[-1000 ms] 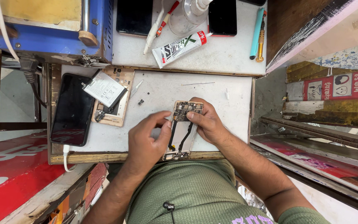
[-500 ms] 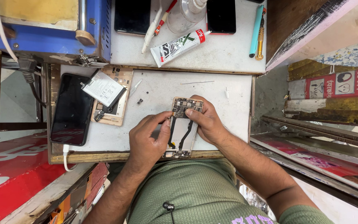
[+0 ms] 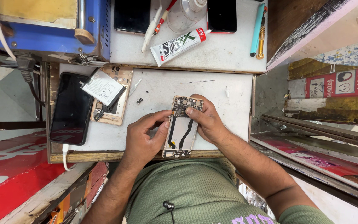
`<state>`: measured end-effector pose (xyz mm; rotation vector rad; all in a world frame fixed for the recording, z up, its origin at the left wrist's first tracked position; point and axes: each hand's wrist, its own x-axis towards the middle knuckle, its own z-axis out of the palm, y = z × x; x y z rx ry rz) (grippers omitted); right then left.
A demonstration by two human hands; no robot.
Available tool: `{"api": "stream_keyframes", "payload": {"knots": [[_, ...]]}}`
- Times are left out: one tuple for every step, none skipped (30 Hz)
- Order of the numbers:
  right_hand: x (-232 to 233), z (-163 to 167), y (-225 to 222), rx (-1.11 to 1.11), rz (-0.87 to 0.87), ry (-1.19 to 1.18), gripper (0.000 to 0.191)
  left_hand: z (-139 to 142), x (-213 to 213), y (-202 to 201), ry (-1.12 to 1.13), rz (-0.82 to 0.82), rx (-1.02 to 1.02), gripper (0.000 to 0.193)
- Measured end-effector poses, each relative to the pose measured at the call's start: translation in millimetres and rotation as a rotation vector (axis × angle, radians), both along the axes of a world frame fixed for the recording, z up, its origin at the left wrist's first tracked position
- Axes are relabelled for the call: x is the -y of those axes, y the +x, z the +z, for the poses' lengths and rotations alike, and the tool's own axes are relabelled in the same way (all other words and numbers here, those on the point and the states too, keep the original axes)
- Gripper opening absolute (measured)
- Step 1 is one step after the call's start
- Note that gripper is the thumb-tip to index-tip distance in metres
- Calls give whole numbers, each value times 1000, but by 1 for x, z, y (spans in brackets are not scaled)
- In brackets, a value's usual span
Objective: The person works on a disassembled smartphone at a repair bench. They hold the phone frame, apply adhesive from a tube onto the frame, then align and press the motherboard into place, adjusting small components and flex cables by hand before lifting the assembled board and frame.
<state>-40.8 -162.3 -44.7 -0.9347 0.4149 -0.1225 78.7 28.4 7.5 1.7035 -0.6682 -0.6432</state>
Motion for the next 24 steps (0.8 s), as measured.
{"api": "stream_keyframes", "payload": {"knots": [[0, 0, 0, 0, -2, 3, 24, 0, 0, 0, 2, -2, -11, 31], [0, 0, 0, 0, -6, 4, 24, 0, 0, -1, -10, 12, 54, 31], [0, 0, 0, 4, -9, 6, 24, 0, 2, -4, -24, 24, 120, 31], [1, 1, 0, 7, -11, 9, 24, 0, 3, -7, -37, 36, 184, 30], [1, 1, 0, 8, -10, 15, 23, -1, 4, -10, -41, 37, 185, 30], [1, 0, 0, 10, -9, 17, 23, -2, 5, -11, -46, 41, 190, 30], [1, 0, 0, 15, -9, 19, 24, -3, 5, -11, -52, 45, 197, 29], [1, 0, 0, 16, -10, 21, 24, -4, 4, -10, -73, 46, 199, 29], [0, 0, -1, 17, -4, 17, 24, -5, 2, -11, -94, 47, 198, 28], [0, -1, -1, 21, 0, 11, 25, -6, 1, -10, -118, 45, 199, 28], [0, -2, 0, 25, 3, 4, 25, -8, 1, -7, -99, 56, 140, 26], [0, -3, 0, 24, 9, -14, 25, -10, 3, -4, -77, 67, 79, 24], [-1, -3, 0, 22, 18, -31, 25, -11, 3, -3, -55, 78, 18, 22], [-1, -4, 0, 19, 27, -48, 24, -11, 4, -3, -56, 89, -25, 22], [-1, -4, 0, 12, 31, -58, 25, -11, 5, 0, -57, 102, -67, 21], [-1, -5, 0, 5, 37, -67, 26, -11, 6, 2, -58, 115, -109, 21], [-1, -5, 0, -1, 43, -78, 27, -10, 7, 3, -54, 106, -96, 20], [0, -5, 0, 4, 52, -88, 27, -9, 8, 5, -51, 96, -83, 20], [0, -5, -1, 8, 57, -98, 27, -8, 10, 6, -48, 84, -69, 19], [-1, -6, -1, 11, 61, -107, 27, -6, 10, 7, -34, 85, -66, 19], [-1, -6, -2, 0, 61, -125, 27, -4, 11, 7, -21, 86, -64, 18], [0, -6, -2, -10, 60, -143, 26, -3, 12, 7, -7, 86, -60, 18], [0, -7, -2, -21, 58, -160, 26, -2, 13, 7, -2, 100, -30, 17], [-1, -7, -3, -24, 59, -167, 26, -2, 13, 5, 4, 114, -1, 17]]}}
